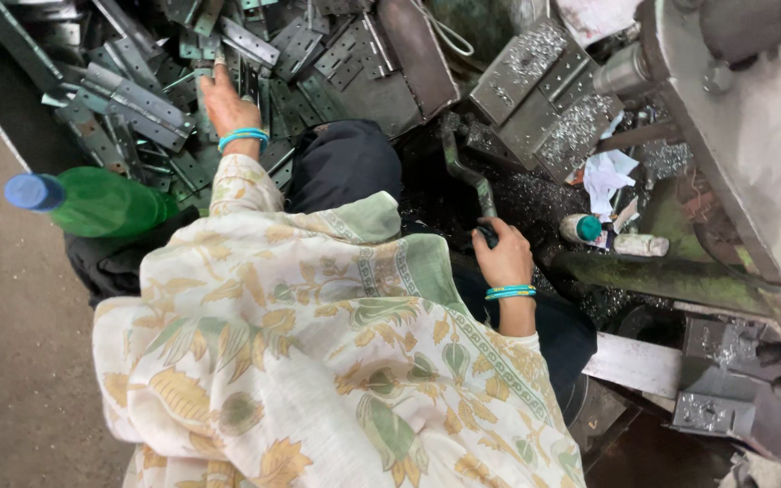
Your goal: The person places small metal brackets into a power press and pulls a lever to process them, then tosses the finished parts into a bin.
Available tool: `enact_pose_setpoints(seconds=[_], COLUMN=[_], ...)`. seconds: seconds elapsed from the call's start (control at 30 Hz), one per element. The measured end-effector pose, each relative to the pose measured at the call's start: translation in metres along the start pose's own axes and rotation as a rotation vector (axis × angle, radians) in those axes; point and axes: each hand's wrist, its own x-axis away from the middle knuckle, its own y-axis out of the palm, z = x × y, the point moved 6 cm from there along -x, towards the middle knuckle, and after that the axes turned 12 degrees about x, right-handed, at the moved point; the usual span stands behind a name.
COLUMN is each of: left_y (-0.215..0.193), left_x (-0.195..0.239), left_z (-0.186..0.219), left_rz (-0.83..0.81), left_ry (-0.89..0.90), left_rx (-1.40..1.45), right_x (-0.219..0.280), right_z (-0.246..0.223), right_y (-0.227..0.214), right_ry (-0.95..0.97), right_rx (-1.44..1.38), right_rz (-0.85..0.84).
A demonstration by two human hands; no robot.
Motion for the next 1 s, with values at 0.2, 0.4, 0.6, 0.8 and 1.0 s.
enact_pose_setpoints(seconds=[0.2,0.4,0.6,0.8,1.0], left_y=[-0.045,-0.014,0.131,0.177,0.165], left_x=[-0.01,0.041,0.124,0.164,0.179], left_z=[0.159,0.357,0.432,0.421,0.42], left_rz=[-0.198,-0.526,-0.674,-0.765,-0.707], left_ry=[0.292,0.51,0.564,0.841,1.008], left_rx=[0.311,0.634,0.589,0.073,-0.083], right_x=[-0.002,0.001,-0.002,-0.003,-0.007], right_z=[0.006,0.012,0.018,0.016,0.015], right_y=[0.0,0.0,0.004,-0.002,0.0], right_ry=[-0.007,0.049,0.116,0.051,0.059], right_rx=[-0.01,-0.029,0.01,-0.015,0.002], right_rz=[-0.001,-0.027,-0.063,-0.02,-0.056])
